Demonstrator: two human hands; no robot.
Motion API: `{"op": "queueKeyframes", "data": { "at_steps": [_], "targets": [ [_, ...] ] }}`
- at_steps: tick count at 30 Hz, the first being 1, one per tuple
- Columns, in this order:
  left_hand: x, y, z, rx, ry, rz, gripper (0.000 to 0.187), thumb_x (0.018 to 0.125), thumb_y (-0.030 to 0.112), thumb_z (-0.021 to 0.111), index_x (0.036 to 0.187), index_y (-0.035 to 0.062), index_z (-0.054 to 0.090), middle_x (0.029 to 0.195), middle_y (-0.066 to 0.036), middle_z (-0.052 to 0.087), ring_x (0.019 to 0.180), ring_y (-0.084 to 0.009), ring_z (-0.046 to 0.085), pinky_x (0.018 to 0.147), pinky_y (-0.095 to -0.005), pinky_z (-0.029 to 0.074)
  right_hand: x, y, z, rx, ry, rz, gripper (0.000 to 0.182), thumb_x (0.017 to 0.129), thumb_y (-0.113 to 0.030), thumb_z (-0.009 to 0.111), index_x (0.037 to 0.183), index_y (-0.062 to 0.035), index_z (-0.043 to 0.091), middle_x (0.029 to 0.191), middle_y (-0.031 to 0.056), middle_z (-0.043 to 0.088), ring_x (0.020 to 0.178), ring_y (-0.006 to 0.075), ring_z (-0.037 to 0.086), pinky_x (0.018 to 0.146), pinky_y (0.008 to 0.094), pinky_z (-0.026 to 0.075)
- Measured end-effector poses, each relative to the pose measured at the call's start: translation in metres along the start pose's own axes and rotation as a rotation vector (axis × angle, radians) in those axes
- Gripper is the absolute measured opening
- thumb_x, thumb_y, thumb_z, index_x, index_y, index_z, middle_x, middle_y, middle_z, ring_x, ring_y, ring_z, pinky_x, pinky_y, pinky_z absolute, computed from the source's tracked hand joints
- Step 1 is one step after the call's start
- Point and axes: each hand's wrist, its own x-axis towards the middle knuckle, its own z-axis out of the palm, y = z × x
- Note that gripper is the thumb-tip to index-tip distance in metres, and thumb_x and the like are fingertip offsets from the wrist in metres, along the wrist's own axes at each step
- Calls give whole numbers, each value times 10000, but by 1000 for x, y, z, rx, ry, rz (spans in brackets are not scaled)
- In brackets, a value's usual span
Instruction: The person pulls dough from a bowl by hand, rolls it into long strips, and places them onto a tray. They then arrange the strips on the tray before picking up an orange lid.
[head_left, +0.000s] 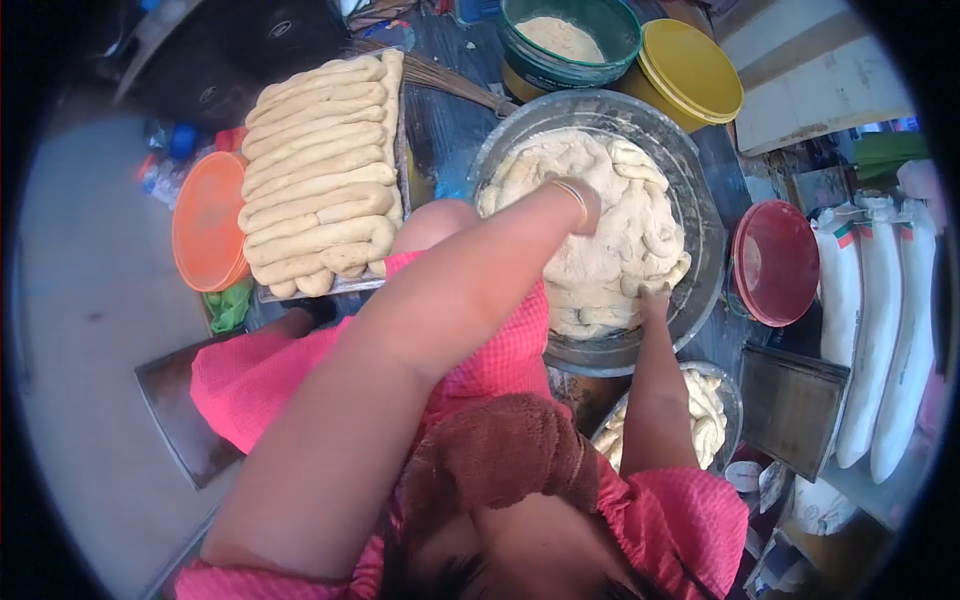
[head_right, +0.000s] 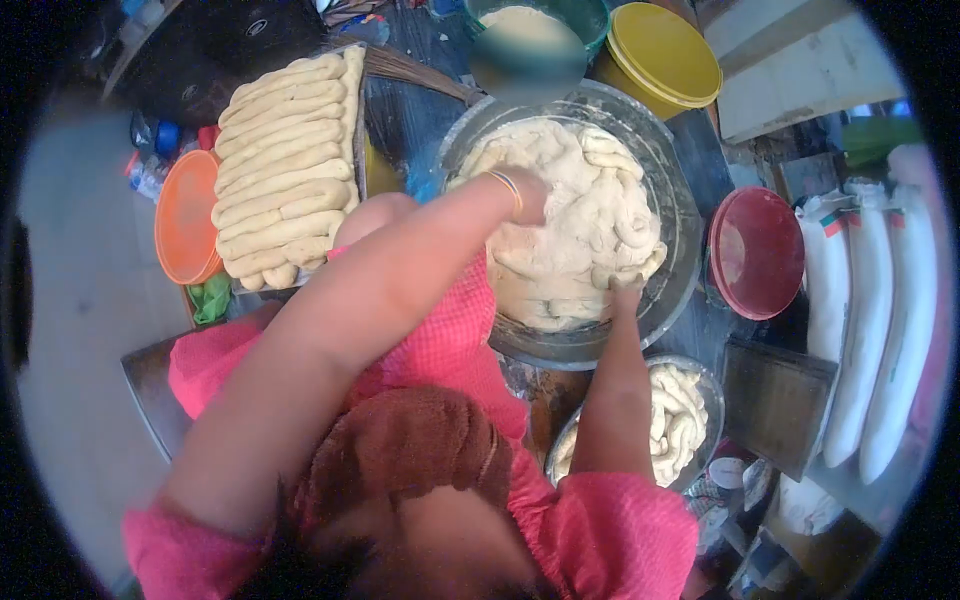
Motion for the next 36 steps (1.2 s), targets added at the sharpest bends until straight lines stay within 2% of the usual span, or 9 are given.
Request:
{"op": "queueKeyframes", "data": {
  "at_steps": [2,8,11,16,22,28,30,32,36],
  "targets": [
    [-2,-10,-2,-200,356,-77,548,759,374,591,1196,57,498,1077,-156,591,966,-313,576,842,-376,442,-14,-6,16,165,104,-61,780,655,-352,704,1254,25,379,1216,232,462,1108,325,477,911,377,414],
    [11,-4,-1,-168,130,-28,560,766,375,591,1211,53,484,1171,-160,537,1080,-303,511,907,-369,399,-11,-54,10,45,143,562,727,647,-276,731,1240,-27,393,1148,188,508,1062,296,518,850,371,459],
    [17,-5,-2,-188,86,-16,574,767,381,595,1227,59,473,1206,-159,513,1111,-297,491,926,-366,387,-20,-50,9,232,271,430,570,701,-171,676,1190,-37,414,1036,163,547,951,280,564,789,383,480],
    [19,-7,-6,-235,87,-16,582,766,375,606,1238,63,466,1217,-157,505,1125,-297,481,938,-368,378,-41,-62,-4,1271,151,53,437,759,-23,546,1158,-40,367,930,138,537,792,218,558,700,348,479],
    [18,3,-11,-254,59,75,657,822,518,465,1222,-4,459,1202,-196,504,1123,-315,476,947,-357,365,-97,-147,-108,1549,-218,-284,637,790,-126,549,1337,-61,229,899,134,540,735,166,543,648,271,462],
    [7,25,-20,-1141,19,184,744,833,642,332,1229,23,447,1131,-158,550,1059,-255,518,903,-386,375,-131,-240,-187,1362,-521,-542,672,760,-142,578,1333,-43,241,942,112,542,685,110,527,529,194,440],
    [2,29,-21,-1624,-37,465,676,841,630,345,1193,64,453,1029,-98,563,942,-193,545,825,-369,423,-144,-266,-191,1178,-595,-559,684,739,-145,591,1333,-59,262,979,104,521,694,109,521,519,182,429],
    [3,28,-24,-1920,202,772,526,844,481,514,1182,92,407,955,-57,545,868,-168,550,709,-319,476,-159,-286,-184,1039,-595,-560,694,733,-129,589,1344,-93,263,1024,101,484,711,121,517,502,176,420],
    [-15,15,-35,-2149,479,601,563,786,302,657,1205,72,360,855,-62,528,762,-176,572,657,-336,493,-166,-280,-140,905,-549,-447,888,757,-217,639,1413,-128,48,1083,123,461,731,140,519,540,251,452]
  ]
}}
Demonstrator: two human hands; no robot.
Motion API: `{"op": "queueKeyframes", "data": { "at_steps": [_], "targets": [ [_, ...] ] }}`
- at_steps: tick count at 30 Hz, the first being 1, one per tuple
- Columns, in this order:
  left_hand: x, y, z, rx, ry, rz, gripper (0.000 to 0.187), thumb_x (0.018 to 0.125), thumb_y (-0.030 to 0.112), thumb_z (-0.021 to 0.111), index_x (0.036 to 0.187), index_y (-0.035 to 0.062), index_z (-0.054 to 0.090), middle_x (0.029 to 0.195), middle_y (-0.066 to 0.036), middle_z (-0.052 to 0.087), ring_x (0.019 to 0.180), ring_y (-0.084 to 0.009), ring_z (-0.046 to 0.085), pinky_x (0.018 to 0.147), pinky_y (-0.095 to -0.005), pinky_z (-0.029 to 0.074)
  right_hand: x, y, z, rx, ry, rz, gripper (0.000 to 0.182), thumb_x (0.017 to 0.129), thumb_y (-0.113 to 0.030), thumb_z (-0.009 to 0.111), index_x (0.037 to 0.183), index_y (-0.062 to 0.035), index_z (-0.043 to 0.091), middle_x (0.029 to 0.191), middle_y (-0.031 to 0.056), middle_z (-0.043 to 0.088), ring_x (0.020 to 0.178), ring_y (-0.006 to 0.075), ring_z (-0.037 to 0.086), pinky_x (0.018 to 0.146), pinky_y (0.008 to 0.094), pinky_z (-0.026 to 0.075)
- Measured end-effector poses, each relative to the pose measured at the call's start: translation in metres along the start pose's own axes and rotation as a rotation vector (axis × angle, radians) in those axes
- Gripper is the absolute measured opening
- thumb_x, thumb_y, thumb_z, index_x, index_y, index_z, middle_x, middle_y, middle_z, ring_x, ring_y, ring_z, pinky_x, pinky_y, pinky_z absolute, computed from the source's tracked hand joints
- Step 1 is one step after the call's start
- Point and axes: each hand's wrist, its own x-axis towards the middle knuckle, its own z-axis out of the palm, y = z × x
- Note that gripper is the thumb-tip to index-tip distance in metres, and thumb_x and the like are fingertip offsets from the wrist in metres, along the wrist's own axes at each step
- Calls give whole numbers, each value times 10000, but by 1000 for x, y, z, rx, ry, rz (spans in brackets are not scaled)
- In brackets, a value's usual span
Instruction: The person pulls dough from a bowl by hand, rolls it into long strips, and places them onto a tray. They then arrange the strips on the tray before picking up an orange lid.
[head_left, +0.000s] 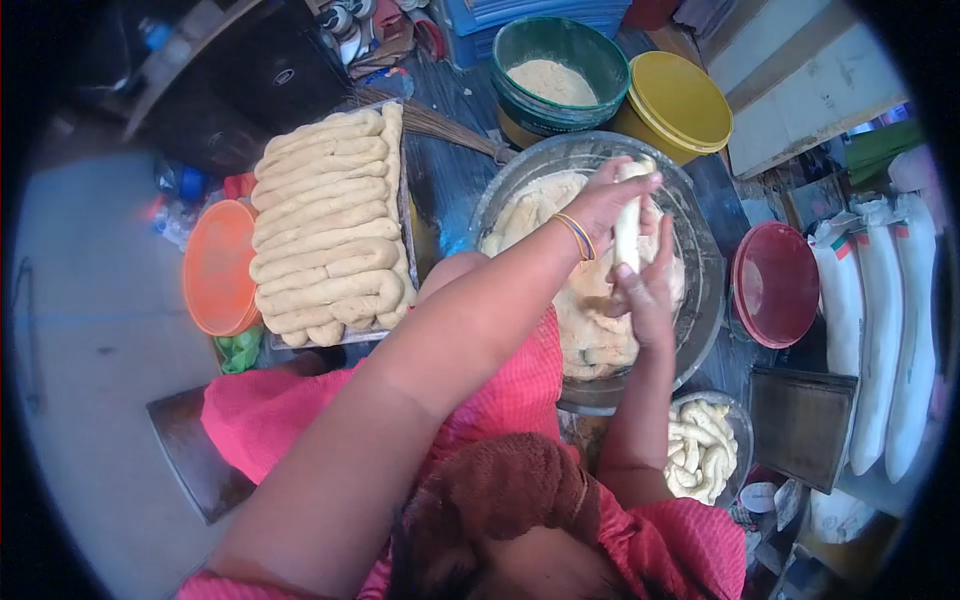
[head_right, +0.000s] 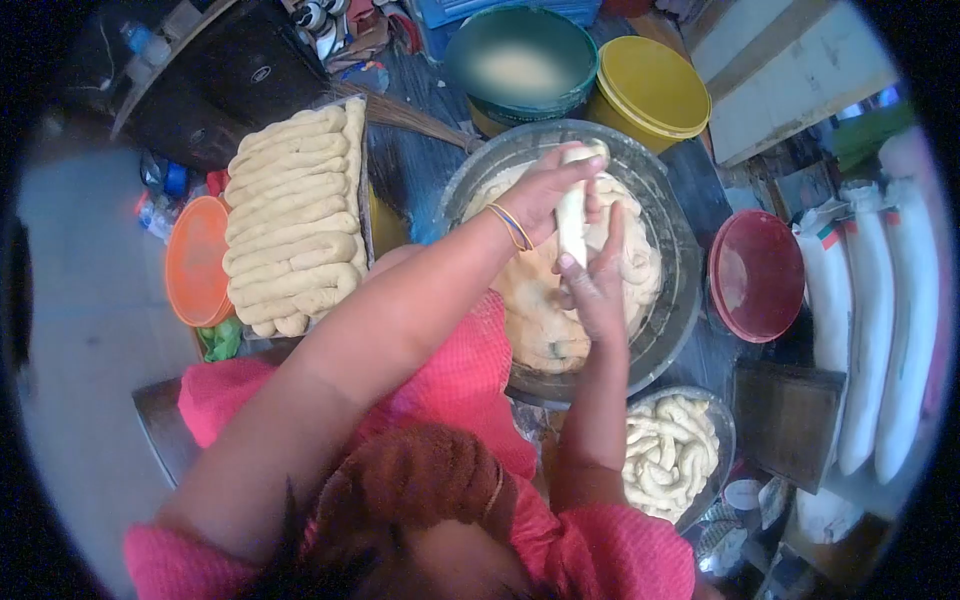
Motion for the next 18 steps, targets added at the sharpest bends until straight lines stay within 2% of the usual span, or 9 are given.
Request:
{"op": "queueKeyframes", "data": {
  "at_steps": [1,2,4,6,7,10,11,14,18],
  "targets": [
    [3,1,-7,69,26,33,578,781,285,661,1221,85,343,826,-65,523,750,-182,578,667,-342,500,4,21,8,1,49,-124,888,792,-310,602,1409,-99,-1,1143,163,454,759,156,543,600,281,465],
    [5,3,-11,137,52,70,596,776,267,665,1236,98,327,796,-68,517,738,-189,584,677,-348,506,3,31,4,95,-56,7,913,808,-452,556,1399,-54,-15,1267,201,375,977,231,534,802,354,450],
    [3,2,-11,65,73,-17,544,799,182,629,1242,103,324,810,-92,541,789,-199,584,737,-342,498,9,49,17,188,58,-199,871,809,-544,508,1411,-119,44,1404,163,193,1233,264,329,977,349,325],
    [3,-10,-5,-14,23,79,471,820,101,582,1226,104,343,913,-125,582,871,-190,574,757,-331,486,22,43,25,155,144,-295,872,808,-572,480,1410,-116,43,1427,161,130,1280,267,235,1018,374,247],
    [-1,-12,-3,116,-37,52,501,877,147,502,1319,127,267,1166,-171,518,1097,-228,482,909,-359,402,33,39,26,117,233,-390,876,808,-600,452,1409,-113,43,1450,160,66,1327,270,140,1059,399,170],
    [-7,-10,7,295,-134,6,586,914,292,428,1399,160,126,1346,-140,365,1259,-233,313,1023,-352,261,80,20,4,88,384,-433,845,848,-573,396,1395,-31,50,1449,170,97,1335,272,125,1072,407,91],
    [-15,-8,16,252,-116,3,626,919,464,325,1412,146,106,1410,-93,264,1306,-205,215,1060,-318,157,86,11,9,91,378,-440,845,848,-573,396,1395,-31,50,1449,170,97,1335,272,125,1072,407,91],
    [5,-9,-6,120,-86,-47,714,874,590,305,1389,105,208,1405,-88,274,1295,-193,241,1046,-316,199,91,-1,19,280,434,-431,718,893,-513,338,1394,-43,129,1451,157,113,1340,269,112,1075,405,76],
    [-4,2,-11,174,-42,-77,797,819,679,294,1355,89,295,1369,-78,339,1258,-204,312,1026,-318,246,87,9,14,-718,319,-513,659,898,-489,330,1389,-71,192,1446,149,144,1338,266,127,1074,421,78]
  ]
}}
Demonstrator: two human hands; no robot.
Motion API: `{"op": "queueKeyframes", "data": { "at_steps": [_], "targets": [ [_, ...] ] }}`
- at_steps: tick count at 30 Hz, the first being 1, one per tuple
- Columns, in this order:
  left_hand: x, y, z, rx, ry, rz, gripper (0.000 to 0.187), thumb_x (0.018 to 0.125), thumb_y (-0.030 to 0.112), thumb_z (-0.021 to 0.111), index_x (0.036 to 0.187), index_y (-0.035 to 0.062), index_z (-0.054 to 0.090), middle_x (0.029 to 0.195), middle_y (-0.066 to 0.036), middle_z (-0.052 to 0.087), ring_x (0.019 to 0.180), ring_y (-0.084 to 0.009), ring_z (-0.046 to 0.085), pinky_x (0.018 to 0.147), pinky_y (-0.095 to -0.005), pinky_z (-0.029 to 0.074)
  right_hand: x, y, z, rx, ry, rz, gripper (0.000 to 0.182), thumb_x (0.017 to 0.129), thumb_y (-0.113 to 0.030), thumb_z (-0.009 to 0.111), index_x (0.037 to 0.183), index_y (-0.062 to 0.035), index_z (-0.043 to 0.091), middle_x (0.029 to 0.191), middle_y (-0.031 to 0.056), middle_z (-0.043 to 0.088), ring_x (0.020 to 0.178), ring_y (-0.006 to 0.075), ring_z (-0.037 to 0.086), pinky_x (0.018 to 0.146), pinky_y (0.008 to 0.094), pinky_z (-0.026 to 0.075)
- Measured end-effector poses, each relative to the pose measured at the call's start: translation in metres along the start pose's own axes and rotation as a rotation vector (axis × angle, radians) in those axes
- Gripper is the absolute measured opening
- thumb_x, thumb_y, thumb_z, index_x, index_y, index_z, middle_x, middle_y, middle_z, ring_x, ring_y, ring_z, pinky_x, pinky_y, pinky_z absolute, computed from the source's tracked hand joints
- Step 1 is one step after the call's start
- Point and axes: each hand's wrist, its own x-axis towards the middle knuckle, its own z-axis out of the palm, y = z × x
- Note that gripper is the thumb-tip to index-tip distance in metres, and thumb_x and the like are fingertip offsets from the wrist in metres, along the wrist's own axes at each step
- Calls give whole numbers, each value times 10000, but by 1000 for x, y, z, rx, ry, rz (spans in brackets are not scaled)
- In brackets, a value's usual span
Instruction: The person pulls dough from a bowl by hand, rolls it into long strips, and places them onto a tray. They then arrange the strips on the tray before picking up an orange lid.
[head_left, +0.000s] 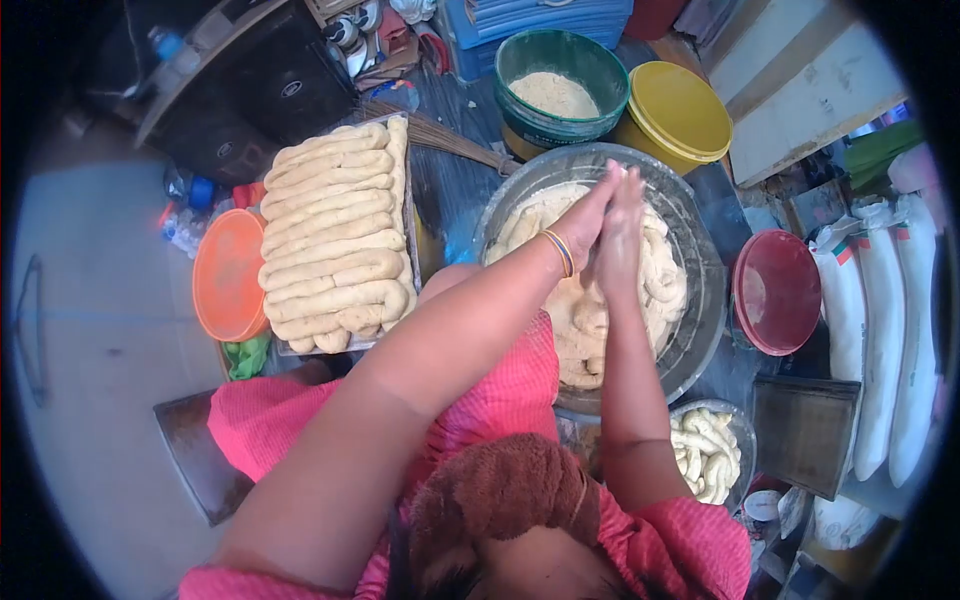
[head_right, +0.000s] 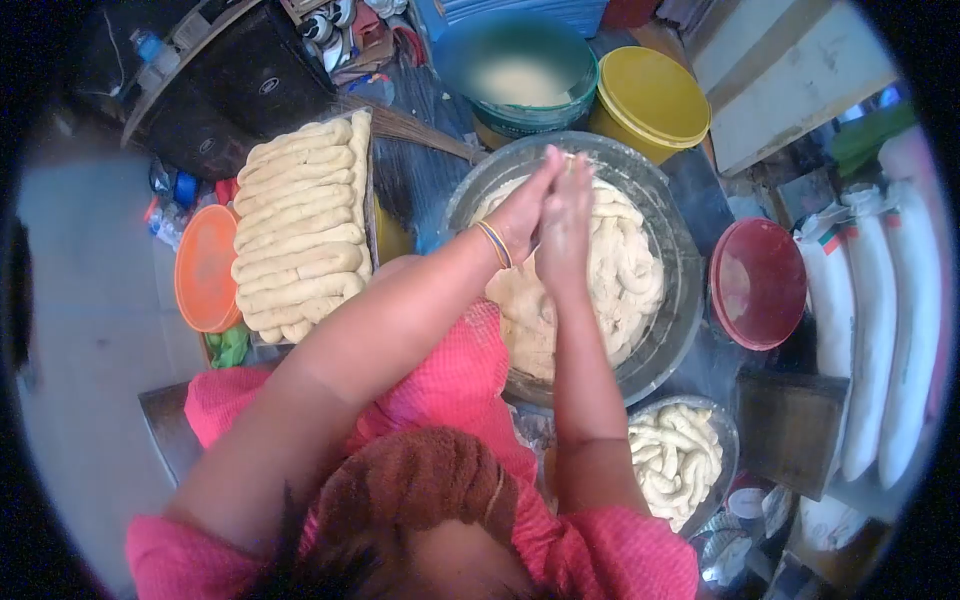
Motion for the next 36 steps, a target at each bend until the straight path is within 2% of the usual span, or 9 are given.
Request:
{"op": "queueKeyframes", "data": {
  "at_steps": [3,5,10,12,17,21,25,28,36],
  "targets": [
    [-3,5,0,203,-93,-133,738,846,632,314,1353,96,293,1162,-95,481,987,-172,472,889,-311,367,6,14,-9,-88,64,21,626,895,-505,321,1376,-109,264,1437,152,173,1334,266,148,1064,469,99],
    [-4,1,7,209,-154,-47,610,874,461,465,1331,95,296,877,-68,570,658,-109,527,657,-254,454,4,32,-18,486,15,301,646,892,-545,264,1381,-123,244,1428,132,205,1310,262,208,1032,424,199],
    [7,-3,1,46,104,107,652,780,200,664,1297,80,287,841,-62,565,660,-110,531,609,-213,441,-53,72,27,1410,-514,706,739,845,-628,319,1341,-81,284,1303,65,397,1186,180,370,994,337,278],
    [16,4,-9,37,180,293,726,745,183,695,1311,41,263,860,-64,564,647,-114,531,623,-237,451,-73,94,19,822,-755,471,586,806,-554,517,1052,-25,572,851,40,570,812,154,515,768,287,417],
    [27,14,-37,236,501,301,710,688,141,710,1262,-59,343,1057,-158,546,991,-216,522,871,-312,400,-101,61,24,146,361,336,416,801,-321,604,1082,-19,552,930,118,582,835,215,539,739,323,427],
    [40,15,-63,694,652,315,619,696,220,699,1191,-62,458,1191,-199,475,1084,-270,481,945,-308,353,-192,141,66,-585,-630,-144,339,793,-215,566,1077,-30,561,1051,215,550,990,376,517,872,428,397],
    [28,15,-50,921,639,302,563,702,285,688,1137,-33,525,1190,-221,470,1123,-294,450,965,-319,334,-177,148,84,-248,-723,335,454,765,-227,584,1182,-69,500,1204,196,475,1150,338,412,961,419,317],
    [32,12,-55,1015,661,344,546,713,334,670,1124,-3,549,1221,-241,438,1149,-322,417,985,-339,311,-156,119,94,-407,-294,263,471,785,-233,541,1221,-70,462,1287,185,410,1193,328,375,960,433,315],
    [30,11,-49,1102,610,321,590,731,401,643,1153,6,527,1309,-278,326,1255,-359,289,1036,-356,240,-228,156,206,-650,-637,-14,629,786,-273,527,1336,-73,298,1363,171,318,1202,341,350,989,428,276]
  ]
}}
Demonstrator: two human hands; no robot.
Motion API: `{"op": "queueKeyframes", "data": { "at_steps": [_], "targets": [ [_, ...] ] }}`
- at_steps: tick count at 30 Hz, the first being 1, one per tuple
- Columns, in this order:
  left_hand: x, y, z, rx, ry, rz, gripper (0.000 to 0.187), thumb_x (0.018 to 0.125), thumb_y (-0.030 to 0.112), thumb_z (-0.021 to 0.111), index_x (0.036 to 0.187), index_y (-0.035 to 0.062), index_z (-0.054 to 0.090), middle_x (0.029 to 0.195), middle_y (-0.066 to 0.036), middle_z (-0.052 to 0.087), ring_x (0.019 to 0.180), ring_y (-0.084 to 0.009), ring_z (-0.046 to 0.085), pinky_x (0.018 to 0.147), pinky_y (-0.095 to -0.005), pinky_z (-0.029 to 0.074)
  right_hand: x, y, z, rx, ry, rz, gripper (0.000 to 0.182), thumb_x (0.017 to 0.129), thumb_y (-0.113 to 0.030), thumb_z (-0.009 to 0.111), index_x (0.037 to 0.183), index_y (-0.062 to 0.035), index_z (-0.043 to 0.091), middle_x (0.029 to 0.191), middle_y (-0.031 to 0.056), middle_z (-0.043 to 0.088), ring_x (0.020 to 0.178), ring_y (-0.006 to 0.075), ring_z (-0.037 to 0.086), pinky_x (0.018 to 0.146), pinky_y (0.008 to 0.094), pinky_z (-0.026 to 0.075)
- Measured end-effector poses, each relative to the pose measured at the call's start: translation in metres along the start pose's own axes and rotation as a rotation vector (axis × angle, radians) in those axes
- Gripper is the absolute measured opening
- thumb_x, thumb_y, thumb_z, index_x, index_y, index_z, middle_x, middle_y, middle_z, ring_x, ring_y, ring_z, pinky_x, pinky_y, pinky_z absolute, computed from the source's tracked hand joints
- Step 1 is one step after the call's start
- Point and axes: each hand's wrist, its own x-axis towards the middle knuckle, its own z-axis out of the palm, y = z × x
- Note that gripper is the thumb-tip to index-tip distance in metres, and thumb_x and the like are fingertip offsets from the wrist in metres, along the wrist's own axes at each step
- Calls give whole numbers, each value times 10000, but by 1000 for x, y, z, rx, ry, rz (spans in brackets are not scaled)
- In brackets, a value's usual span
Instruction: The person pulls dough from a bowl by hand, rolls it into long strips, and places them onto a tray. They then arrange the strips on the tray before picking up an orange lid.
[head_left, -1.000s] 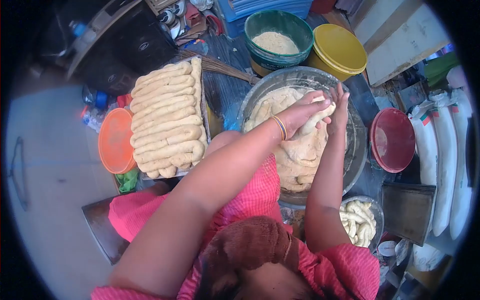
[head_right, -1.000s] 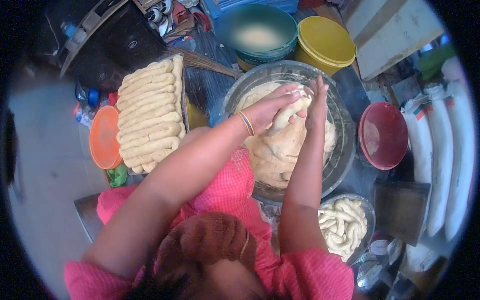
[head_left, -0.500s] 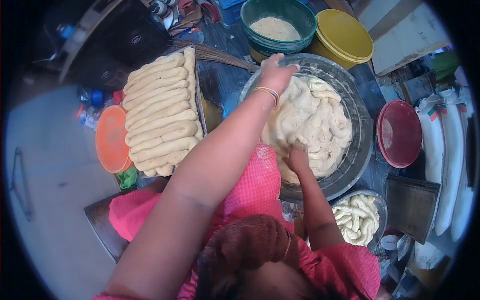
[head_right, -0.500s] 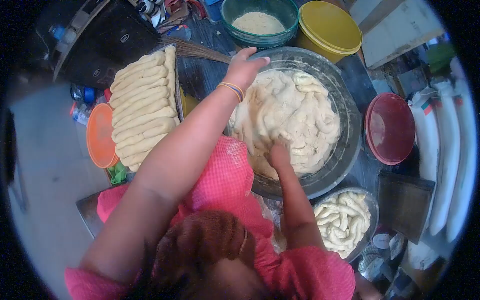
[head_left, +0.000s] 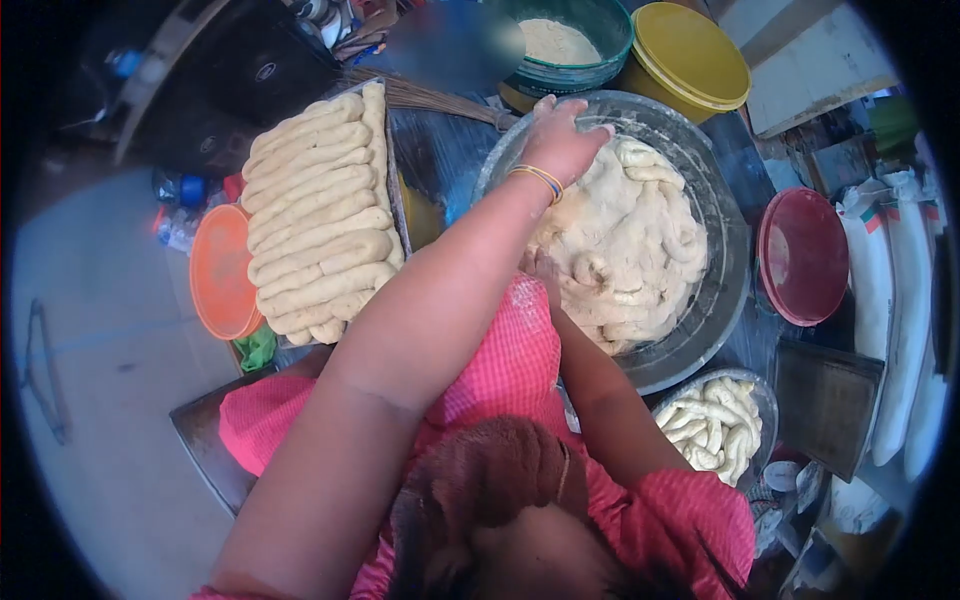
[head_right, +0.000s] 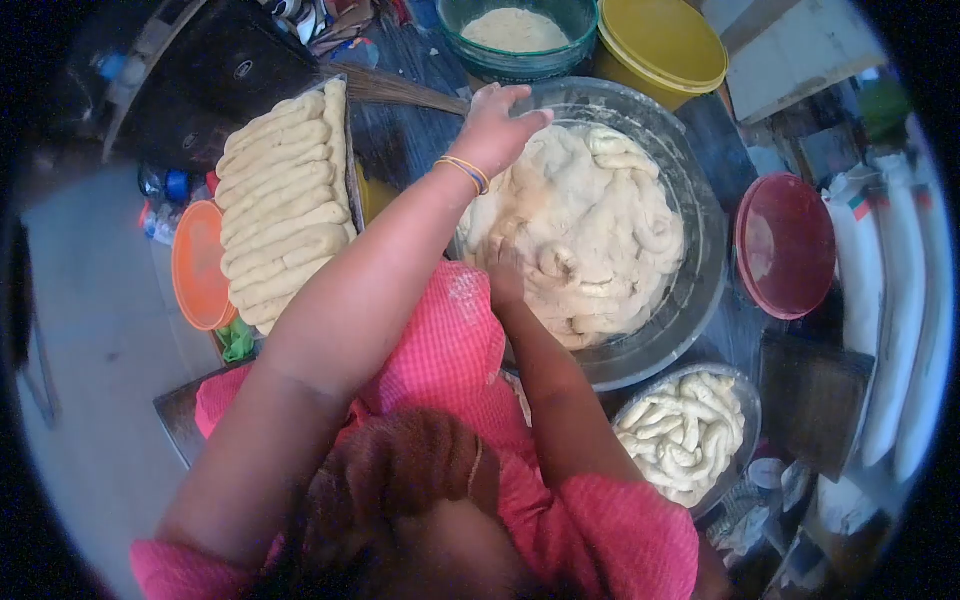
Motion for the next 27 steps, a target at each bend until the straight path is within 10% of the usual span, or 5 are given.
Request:
{"op": "queueKeyframes", "data": {
  "at_steps": [8,13,18,22,27],
  "targets": [
    [4,-6,-10,132,-294,-12,596,721,437,621,1114,-6,551,1263,-260,401,1122,-348,449,948,-372,350,8,43,-55,353,47,5,336,791,-122,528,1125,-93,498,966,80,562,885,237,538,757,354,441],
    [-15,10,-26,367,-836,-267,808,743,643,487,1093,-84,531,1163,-294,482,990,-368,549,860,-419,421,27,55,-148,2212,-368,592,304,881,-221,452,1156,-92,467,981,88,569,723,179,553,573,280,462],
    [-30,17,-32,168,-1015,-665,1070,705,807,223,1209,-121,403,1195,-292,461,1072,-414,494,824,-511,425,11,40,-270,2230,-155,44,439,926,-269,397,1319,-92,313,884,58,557,488,91,445,450,202,379],
    [-28,13,-17,-803,-913,-427,532,852,464,481,1095,-9,485,964,-186,583,858,-265,600,694,-391,506,-18,6,-336,1900,155,-68,631,846,-285,539,1355,-85,225,943,78,519,558,96,489,485,234,428],
    [-58,52,7,-1182,-403,-196,262,798,141,613,1017,43,508,786,-77,567,680,-141,584,527,-271,472,-43,0,-320,1479,740,52,645,856,-306,514,1341,-16,203,1275,157,357,1159,248,368,965,366,312]
  ]
}}
